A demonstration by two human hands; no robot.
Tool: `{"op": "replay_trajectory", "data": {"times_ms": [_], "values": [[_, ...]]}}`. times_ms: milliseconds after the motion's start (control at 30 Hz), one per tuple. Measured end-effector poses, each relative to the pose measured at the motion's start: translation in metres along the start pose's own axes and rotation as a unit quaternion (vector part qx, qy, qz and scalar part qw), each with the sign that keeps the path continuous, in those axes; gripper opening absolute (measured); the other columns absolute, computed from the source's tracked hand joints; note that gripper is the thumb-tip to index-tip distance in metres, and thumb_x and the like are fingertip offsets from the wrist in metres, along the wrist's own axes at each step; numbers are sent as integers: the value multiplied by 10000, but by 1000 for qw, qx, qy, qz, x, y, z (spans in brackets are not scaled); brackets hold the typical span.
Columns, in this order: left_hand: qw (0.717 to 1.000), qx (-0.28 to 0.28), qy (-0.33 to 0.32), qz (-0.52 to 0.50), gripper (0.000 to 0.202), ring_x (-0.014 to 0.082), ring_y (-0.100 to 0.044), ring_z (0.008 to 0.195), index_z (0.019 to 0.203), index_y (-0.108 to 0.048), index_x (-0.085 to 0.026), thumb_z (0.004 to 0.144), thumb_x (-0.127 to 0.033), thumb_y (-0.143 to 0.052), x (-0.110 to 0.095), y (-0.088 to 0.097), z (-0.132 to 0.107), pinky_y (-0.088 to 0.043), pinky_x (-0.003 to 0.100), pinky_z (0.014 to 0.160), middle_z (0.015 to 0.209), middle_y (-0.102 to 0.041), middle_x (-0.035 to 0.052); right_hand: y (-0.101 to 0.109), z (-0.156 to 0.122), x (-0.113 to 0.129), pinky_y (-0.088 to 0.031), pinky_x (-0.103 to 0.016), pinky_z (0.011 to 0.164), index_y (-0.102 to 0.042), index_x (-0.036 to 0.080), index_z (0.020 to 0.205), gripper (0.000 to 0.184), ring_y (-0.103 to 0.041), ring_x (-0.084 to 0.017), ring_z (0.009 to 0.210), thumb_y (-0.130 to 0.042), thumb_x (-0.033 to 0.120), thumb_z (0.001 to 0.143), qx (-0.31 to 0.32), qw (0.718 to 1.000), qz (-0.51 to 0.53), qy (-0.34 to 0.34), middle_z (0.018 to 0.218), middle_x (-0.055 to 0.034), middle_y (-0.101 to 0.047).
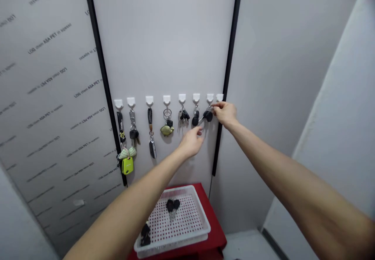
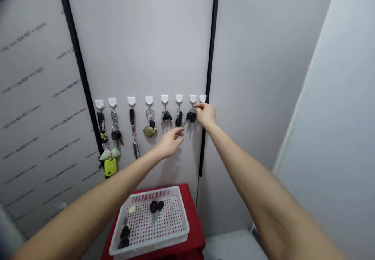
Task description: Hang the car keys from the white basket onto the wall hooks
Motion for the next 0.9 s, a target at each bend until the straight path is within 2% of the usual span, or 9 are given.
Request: {"op": "replay_trajectory", "data": {"times_ms": [100, 167, 267, 367, 433, 500, 600, 733, 900], "values": [[998, 43, 33, -31, 357, 100, -492, 740, 992, -445, -128, 640, -157, -395, 49, -18, -40, -376, 216, 700, 952, -524, 60, 11, -33, -12, -392, -273, 613, -573, 131, 750, 244, -498, -114, 584, -412, 177, 572, -63, 997, -42, 18, 676, -42, -572], [994, 63, 85, -40, 331, 101, -492, 748, 964, -465, -118, 642, -153, -395, 92, -29, -72, -374, 218, 705, 948, -527, 66, 2, -72, -28, -384, -277, 637, -561, 129, 782, 262, -496, -121, 632, -396, 177, 585, -48, 997, -52, 25, 744, -55, -569], [982, 65, 175, -27, 306, 112, -493, 768, 931, -483, -103, 640, -135, -394, 153, -39, -118, -366, 227, 719, 918, -541, 78, -48, -154, -52, -380, -259, 652, -564, 124, 762, 249, -499, -122, 673, -374, 157, 604, 145, 988, -47, 28, 755, -61, -573], [972, 48, 231, 6, 289, 116, -491, 785, 902, -499, -114, 631, -111, -398, 194, -44, -149, -354, 235, 736, 894, -553, 69, -104, -246, -68, -378, -231, 651, -577, 131, 740, 246, -507, -120, 669, -372, 117, 605, 358, 931, -65, 12, 743, -60, -581], [967, 49, 248, 31, 293, 123, -488, 795, 894, -507, -123, 618, -100, -411, 208, -50, -160, -344, 242, 748, 898, -553, 66, -128, -286, -72, -363, -223, 685, -575, 138, 779, 253, -507, -129, 724, -391, 117, 606, 425, 901, -85, 14, 798, -64, -579], [964, 52, 255, 53, 309, 137, -484, 811, 906, -505, -121, 608, -104, -424, 216, -56, -167, -337, 251, 756, 910, -549, 77, -141, -304, -77, -341, -227, 722, -555, 139, 846, 278, -494, -144, 802, -404, 129, 614, 445, 888, -120, 4, 880, -77, -563], [965, 49, 250, 68, 330, 151, -472, 850, 934, -491, -111, 612, -121, -425, 219, -63, -170, -329, 252, 766, 938, -535, 94, -151, -311, -88, -326, -235, 724, -548, 134, 860, 271, -481, -160, 847, -403, 153, 632, 456, 873, -170, -26, 904, -93, -557], [968, 59, 239, 51, 359, 146, -470, 857, 959, -471, -112, 602, -114, -433, 222, -70, -170, -323, 244, 776, 974, -516, 93, -157, -317, -97, -341, -232, 648, -578, 137, 702, 200, -513, -151, 723, -389, 158, 640, 483, 856, -182, -39, 743, -81, -596], [968, 45, 245, -1, 402, 131, -486, 801, 983, -439, -109, 582, -111, -457, 229, -71, -172, -354, 243, 732, 914, -536, 83, -158, -321, -91, -343, -190, 521, -549, 121, 603, 168, -478, -92, 537, -388, 157, 631, 494, 863, -28, -100, 572, -20, -557]]}}
Point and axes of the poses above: each hand's wrist, its own z-axis towards the middle knuckle, its own y-axis out of the back of the hand, x = y × z, the point moved 8 cm from there along z, towards the middle knuckle
